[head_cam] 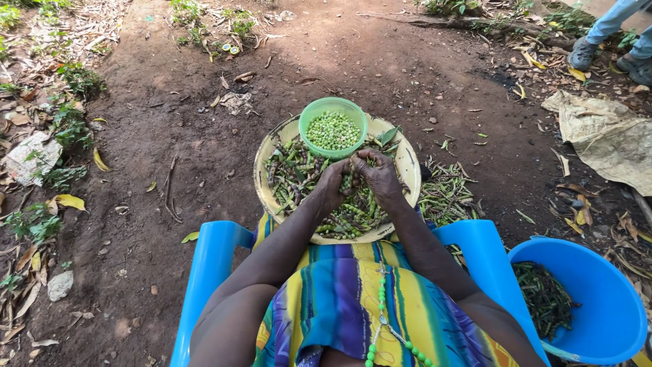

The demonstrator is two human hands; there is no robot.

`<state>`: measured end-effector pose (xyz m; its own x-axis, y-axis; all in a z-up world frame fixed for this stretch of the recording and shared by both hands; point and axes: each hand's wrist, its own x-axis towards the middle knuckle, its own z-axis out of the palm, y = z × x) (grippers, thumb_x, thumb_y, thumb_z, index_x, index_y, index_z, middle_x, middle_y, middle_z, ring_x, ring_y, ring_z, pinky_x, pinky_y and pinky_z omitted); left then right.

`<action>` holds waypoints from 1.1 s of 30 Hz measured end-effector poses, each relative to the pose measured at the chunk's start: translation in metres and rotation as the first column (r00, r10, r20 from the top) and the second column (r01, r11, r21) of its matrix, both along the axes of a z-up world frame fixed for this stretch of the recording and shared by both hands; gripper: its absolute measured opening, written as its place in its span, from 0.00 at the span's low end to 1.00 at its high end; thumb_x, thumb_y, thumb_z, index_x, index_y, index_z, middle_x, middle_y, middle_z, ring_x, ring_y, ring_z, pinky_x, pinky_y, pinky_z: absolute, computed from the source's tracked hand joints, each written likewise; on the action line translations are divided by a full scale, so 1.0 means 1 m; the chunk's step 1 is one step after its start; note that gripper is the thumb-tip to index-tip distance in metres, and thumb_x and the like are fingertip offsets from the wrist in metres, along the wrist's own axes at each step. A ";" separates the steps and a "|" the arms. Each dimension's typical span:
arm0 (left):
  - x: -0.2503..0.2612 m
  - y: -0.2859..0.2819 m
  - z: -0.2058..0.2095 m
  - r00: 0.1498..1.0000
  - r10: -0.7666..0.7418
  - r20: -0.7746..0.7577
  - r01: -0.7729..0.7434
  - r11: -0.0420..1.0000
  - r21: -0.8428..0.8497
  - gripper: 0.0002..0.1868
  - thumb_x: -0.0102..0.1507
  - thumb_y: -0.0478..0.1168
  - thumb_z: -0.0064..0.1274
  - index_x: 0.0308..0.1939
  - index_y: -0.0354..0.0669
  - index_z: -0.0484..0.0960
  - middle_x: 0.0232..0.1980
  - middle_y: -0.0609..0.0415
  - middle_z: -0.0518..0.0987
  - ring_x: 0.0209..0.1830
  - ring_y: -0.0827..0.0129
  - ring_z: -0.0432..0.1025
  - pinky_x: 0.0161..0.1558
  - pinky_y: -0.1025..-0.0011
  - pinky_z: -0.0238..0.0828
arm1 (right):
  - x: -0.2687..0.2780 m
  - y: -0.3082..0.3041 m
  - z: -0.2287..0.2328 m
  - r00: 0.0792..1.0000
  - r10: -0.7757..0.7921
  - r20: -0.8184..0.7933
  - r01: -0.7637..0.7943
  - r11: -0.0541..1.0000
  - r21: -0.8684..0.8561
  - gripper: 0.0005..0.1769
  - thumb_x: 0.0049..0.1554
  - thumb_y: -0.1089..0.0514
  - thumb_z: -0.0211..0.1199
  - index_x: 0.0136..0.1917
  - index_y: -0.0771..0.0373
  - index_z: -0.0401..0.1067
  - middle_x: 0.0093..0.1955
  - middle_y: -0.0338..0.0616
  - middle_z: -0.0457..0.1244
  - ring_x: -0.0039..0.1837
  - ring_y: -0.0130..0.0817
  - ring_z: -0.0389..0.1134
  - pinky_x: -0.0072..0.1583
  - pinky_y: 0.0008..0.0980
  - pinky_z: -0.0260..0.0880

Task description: Shelling green peas from pods into a small green bowl while seated outdoors.

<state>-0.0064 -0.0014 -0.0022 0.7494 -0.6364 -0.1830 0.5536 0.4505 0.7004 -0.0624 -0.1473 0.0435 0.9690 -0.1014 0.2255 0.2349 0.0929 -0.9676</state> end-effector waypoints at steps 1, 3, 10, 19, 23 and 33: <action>-0.005 -0.001 0.007 1.000 0.000 0.002 0.000 1.000 0.000 0.07 0.70 0.41 0.44 0.42 0.43 0.75 0.32 0.59 0.74 0.25 0.76 0.67 0.17 0.80 0.54 | -0.002 0.001 0.003 1.000 0.000 0.002 0.000 1.000 0.000 0.10 0.61 0.57 0.68 0.53 0.64 0.76 0.47 0.34 0.68 0.47 0.20 0.68 0.48 0.23 0.72; -0.015 -0.003 0.022 0.996 -0.011 -0.092 0.017 0.998 0.059 0.12 0.69 0.46 0.40 0.40 0.44 0.74 0.31 0.56 0.75 0.23 0.75 0.68 0.15 0.80 0.53 | -0.006 0.003 0.010 0.996 -0.090 -0.011 0.089 0.994 -0.069 0.08 0.63 0.55 0.65 0.52 0.62 0.74 0.42 0.36 0.66 0.38 0.23 0.64 0.38 0.23 0.68; -0.021 -0.003 0.035 0.999 -0.045 -0.004 0.045 0.997 -0.056 0.06 0.73 0.41 0.41 0.50 0.50 0.74 0.30 0.63 0.72 0.20 0.82 0.63 0.15 0.85 0.51 | -0.012 -0.002 0.032 0.991 -0.129 0.030 0.132 0.968 -0.211 0.09 0.64 0.55 0.63 0.53 0.61 0.74 0.47 0.35 0.66 0.45 0.20 0.65 0.39 0.22 0.70; -0.020 -0.006 0.028 0.986 0.059 0.157 -0.070 0.996 0.064 0.08 0.68 0.36 0.46 0.50 0.49 0.77 0.30 0.65 0.72 0.21 0.84 0.64 0.17 0.85 0.50 | -0.004 0.003 0.011 0.994 0.030 -0.104 -0.019 0.994 0.106 0.12 0.66 0.59 0.57 0.60 0.64 0.74 0.53 0.38 0.68 0.47 0.24 0.66 0.48 0.26 0.69; -0.018 -0.003 0.029 0.994 0.026 0.109 -0.041 0.991 0.130 0.04 0.71 0.40 0.46 0.46 0.47 0.75 0.30 0.64 0.73 0.21 0.83 0.64 0.17 0.84 0.51 | -0.007 0.001 0.016 0.995 0.080 0.062 -0.082 0.996 0.033 0.11 0.69 0.61 0.52 0.60 0.65 0.73 0.57 0.41 0.69 0.55 0.24 0.69 0.56 0.24 0.72; -0.006 0.017 0.025 0.963 -0.109 0.246 0.040 0.962 0.269 0.19 0.73 0.54 0.47 0.38 0.45 0.79 0.28 0.65 0.71 0.19 0.84 0.59 0.17 0.84 0.48 | 0.005 -0.037 0.008 0.992 -0.010 0.128 0.020 0.997 -0.075 0.11 0.71 0.61 0.56 0.63 0.64 0.73 0.48 0.46 0.68 0.49 0.30 0.67 0.53 0.28 0.71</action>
